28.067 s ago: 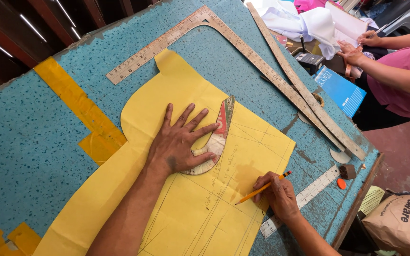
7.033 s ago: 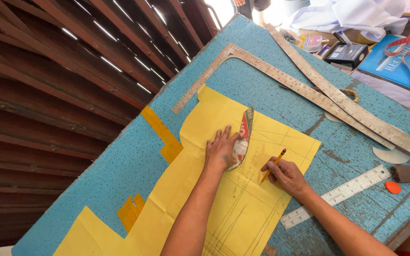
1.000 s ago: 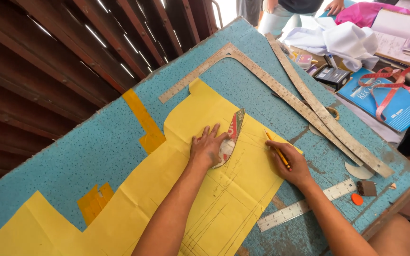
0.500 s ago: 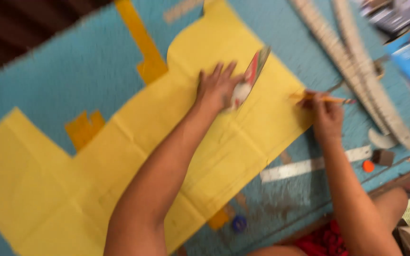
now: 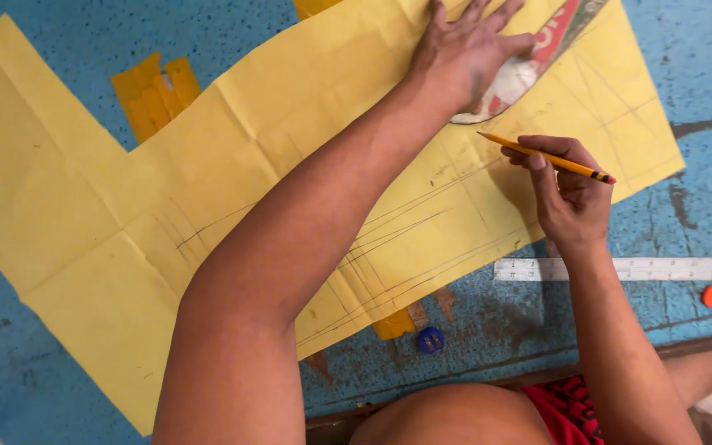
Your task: Drafting a garment pattern on yellow paper using a pencil and rulers on a workbench.
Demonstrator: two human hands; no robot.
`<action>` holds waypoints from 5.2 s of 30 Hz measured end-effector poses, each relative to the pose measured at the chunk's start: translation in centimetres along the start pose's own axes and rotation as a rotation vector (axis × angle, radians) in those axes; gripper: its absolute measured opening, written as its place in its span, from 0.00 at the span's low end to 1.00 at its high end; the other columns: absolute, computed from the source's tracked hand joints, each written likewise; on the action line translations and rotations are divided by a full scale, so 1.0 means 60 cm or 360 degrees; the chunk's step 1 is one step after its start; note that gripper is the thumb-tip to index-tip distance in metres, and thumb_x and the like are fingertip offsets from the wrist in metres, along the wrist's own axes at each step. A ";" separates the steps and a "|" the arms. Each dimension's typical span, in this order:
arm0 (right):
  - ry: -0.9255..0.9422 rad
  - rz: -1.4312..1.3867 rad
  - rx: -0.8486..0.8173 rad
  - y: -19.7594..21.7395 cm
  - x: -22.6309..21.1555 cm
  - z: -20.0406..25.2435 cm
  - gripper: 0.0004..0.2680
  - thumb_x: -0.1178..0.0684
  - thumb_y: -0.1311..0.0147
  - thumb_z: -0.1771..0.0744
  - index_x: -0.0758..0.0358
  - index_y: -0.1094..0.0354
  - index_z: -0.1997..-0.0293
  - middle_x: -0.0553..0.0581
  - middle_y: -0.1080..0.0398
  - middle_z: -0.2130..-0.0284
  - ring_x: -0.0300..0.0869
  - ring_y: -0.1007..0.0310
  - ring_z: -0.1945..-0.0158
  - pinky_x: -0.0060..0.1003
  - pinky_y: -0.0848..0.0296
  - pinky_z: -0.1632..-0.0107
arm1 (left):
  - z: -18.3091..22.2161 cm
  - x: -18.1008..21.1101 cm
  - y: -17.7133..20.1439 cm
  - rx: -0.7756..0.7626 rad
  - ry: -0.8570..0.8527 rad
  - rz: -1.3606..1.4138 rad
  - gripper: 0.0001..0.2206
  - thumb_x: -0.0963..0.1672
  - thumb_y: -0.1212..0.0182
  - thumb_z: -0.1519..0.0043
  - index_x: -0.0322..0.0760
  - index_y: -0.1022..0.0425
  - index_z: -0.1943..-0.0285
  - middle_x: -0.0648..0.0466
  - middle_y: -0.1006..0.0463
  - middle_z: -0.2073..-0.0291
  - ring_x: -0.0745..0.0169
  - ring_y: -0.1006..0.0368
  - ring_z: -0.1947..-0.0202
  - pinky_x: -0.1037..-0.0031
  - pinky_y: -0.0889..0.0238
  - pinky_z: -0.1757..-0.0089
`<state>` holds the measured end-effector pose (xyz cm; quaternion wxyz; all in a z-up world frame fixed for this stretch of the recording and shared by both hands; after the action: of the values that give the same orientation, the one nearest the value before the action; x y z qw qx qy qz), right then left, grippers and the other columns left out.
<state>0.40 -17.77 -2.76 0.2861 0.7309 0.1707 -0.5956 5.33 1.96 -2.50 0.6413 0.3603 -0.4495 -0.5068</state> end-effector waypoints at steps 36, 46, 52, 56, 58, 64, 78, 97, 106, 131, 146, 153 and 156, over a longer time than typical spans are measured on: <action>0.0562 0.0630 -0.0164 -0.076 -0.044 -0.060 0.05 0.62 0.46 0.27 0.68 0.25 0.49 0.57 0.20 0.62 0.42 0.22 0.59 0.36 0.35 0.52 | 0.007 -0.002 0.007 -0.0201 0.0014 -0.0017 0.43 0.43 0.24 0.48 0.75 0.43 0.25 0.61 0.68 0.20 0.50 0.71 0.21 0.30 0.71 0.33; 0.0365 0.0894 -0.0392 0.009 -0.017 -0.106 0.08 0.61 0.53 0.25 0.74 0.26 0.52 0.61 0.21 0.63 0.44 0.19 0.64 0.36 0.21 0.67 | 0.001 -0.003 -0.003 -0.0144 -0.0019 -0.0018 0.39 0.40 0.32 0.43 0.75 0.43 0.25 0.58 0.67 0.21 0.48 0.70 0.21 0.28 0.69 0.33; 0.0450 0.1313 -0.0291 0.061 -0.021 -0.155 0.07 0.59 0.50 0.22 0.70 0.26 0.50 0.51 0.20 0.63 0.42 0.18 0.57 0.35 0.29 0.61 | 0.008 -0.001 0.003 -0.0160 -0.0014 -0.0046 0.39 0.38 0.35 0.41 0.75 0.44 0.25 0.58 0.67 0.21 0.47 0.71 0.21 0.28 0.69 0.33; 0.0666 0.1576 -0.0312 0.072 0.005 -0.150 0.05 0.58 0.48 0.22 0.66 0.27 0.48 0.48 0.20 0.66 0.45 0.24 0.68 0.41 0.32 0.62 | 0.005 -0.002 0.001 -0.0089 -0.0029 -0.0036 0.35 0.42 0.34 0.41 0.73 0.41 0.27 0.56 0.64 0.21 0.45 0.69 0.22 0.25 0.67 0.35; 0.0716 0.1657 -0.0297 0.077 0.016 -0.145 0.05 0.57 0.48 0.23 0.62 0.24 0.49 0.45 0.21 0.64 0.50 0.22 0.62 0.49 0.28 0.34 | 0.003 -0.002 -0.001 -0.0098 -0.0038 0.0019 0.34 0.43 0.32 0.41 0.74 0.41 0.28 0.55 0.64 0.21 0.44 0.70 0.22 0.25 0.70 0.35; 0.0932 0.1366 -0.0377 0.026 -0.017 -0.114 0.04 0.68 0.44 0.29 0.69 0.24 0.57 0.57 0.21 0.61 0.47 0.28 0.65 0.39 0.31 0.61 | 0.015 -0.002 0.010 -0.0094 -0.0039 0.0076 0.36 0.43 0.31 0.39 0.72 0.43 0.25 0.54 0.64 0.21 0.40 0.67 0.22 0.29 0.67 0.34; 0.0861 0.0558 -0.0360 -0.077 -0.032 -0.058 0.05 0.68 0.49 0.28 0.76 0.26 0.51 0.66 0.23 0.56 0.53 0.23 0.55 0.43 0.30 0.48 | -0.008 -0.007 -0.016 0.0075 -0.0067 -0.0057 0.38 0.40 0.28 0.45 0.75 0.39 0.28 0.57 0.60 0.23 0.45 0.60 0.23 0.32 0.58 0.36; 0.1135 0.0693 -0.0247 -0.114 -0.027 -0.059 0.04 0.68 0.50 0.29 0.78 0.28 0.53 0.68 0.23 0.60 0.59 0.22 0.55 0.46 0.34 0.54 | -0.032 -0.012 -0.028 0.0224 -0.0104 0.0035 0.35 0.55 0.23 0.52 0.79 0.32 0.33 0.58 0.50 0.25 0.47 0.47 0.27 0.42 0.48 0.42; 0.1101 0.0618 -0.0223 -0.116 -0.022 -0.068 0.03 0.69 0.49 0.30 0.78 0.29 0.55 0.67 0.24 0.61 0.58 0.25 0.58 0.47 0.34 0.53 | -0.042 -0.017 -0.037 0.0308 -0.0100 -0.0053 0.33 0.53 0.24 0.52 0.81 0.33 0.35 0.63 0.47 0.27 0.54 0.44 0.30 0.49 0.46 0.44; 0.0349 -0.0134 -0.0102 0.081 0.045 0.048 0.14 0.47 0.61 0.24 0.68 0.42 0.38 0.71 0.30 0.46 0.54 0.27 0.40 0.41 0.29 0.37 | 0.387 -0.054 -0.192 0.0686 0.0888 0.0232 0.32 0.61 0.66 0.30 0.58 0.59 0.18 0.52 0.64 0.20 0.40 0.69 0.21 0.30 0.79 0.33; 0.0258 0.0055 -0.0445 0.112 0.010 0.129 0.14 0.54 0.64 0.25 0.74 0.44 0.34 0.75 0.32 0.41 0.56 0.32 0.37 0.53 0.38 0.32 | 0.484 -0.064 -0.214 0.0930 0.1461 0.0257 0.31 0.61 0.64 0.29 0.65 0.59 0.17 0.41 0.60 0.19 0.34 0.69 0.20 0.24 0.82 0.36; 0.0261 0.0105 -0.0743 0.116 -0.024 0.025 0.12 0.48 0.58 0.24 0.69 0.36 0.44 0.66 0.24 0.57 0.52 0.22 0.46 0.45 0.31 0.36 | 0.494 -0.014 -0.230 0.1065 0.1890 0.0339 0.31 0.62 0.65 0.30 0.63 0.55 0.17 0.47 0.65 0.19 0.32 0.71 0.21 0.22 0.83 0.37; 0.0387 0.0103 -0.0885 0.093 -0.040 -0.036 0.12 0.50 0.56 0.24 0.72 0.35 0.44 0.67 0.24 0.59 0.52 0.21 0.50 0.45 0.24 0.42 | 0.488 -0.001 -0.232 0.0905 0.1966 0.0445 0.32 0.62 0.73 0.32 0.64 0.60 0.17 0.47 0.67 0.19 0.34 0.74 0.21 0.25 0.84 0.37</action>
<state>4.81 -20.52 1.03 0.4715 0.6955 0.3370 -0.4248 -26.78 -1.31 -5.48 0.7197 0.6755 -0.1597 0.0160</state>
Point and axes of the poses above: each hand's wrist, its own z-axis away from the middle knuckle, its own y-axis out of the back of the hand, x = y × z, the point moved 6 cm from there along -z, towards the middle knuckle
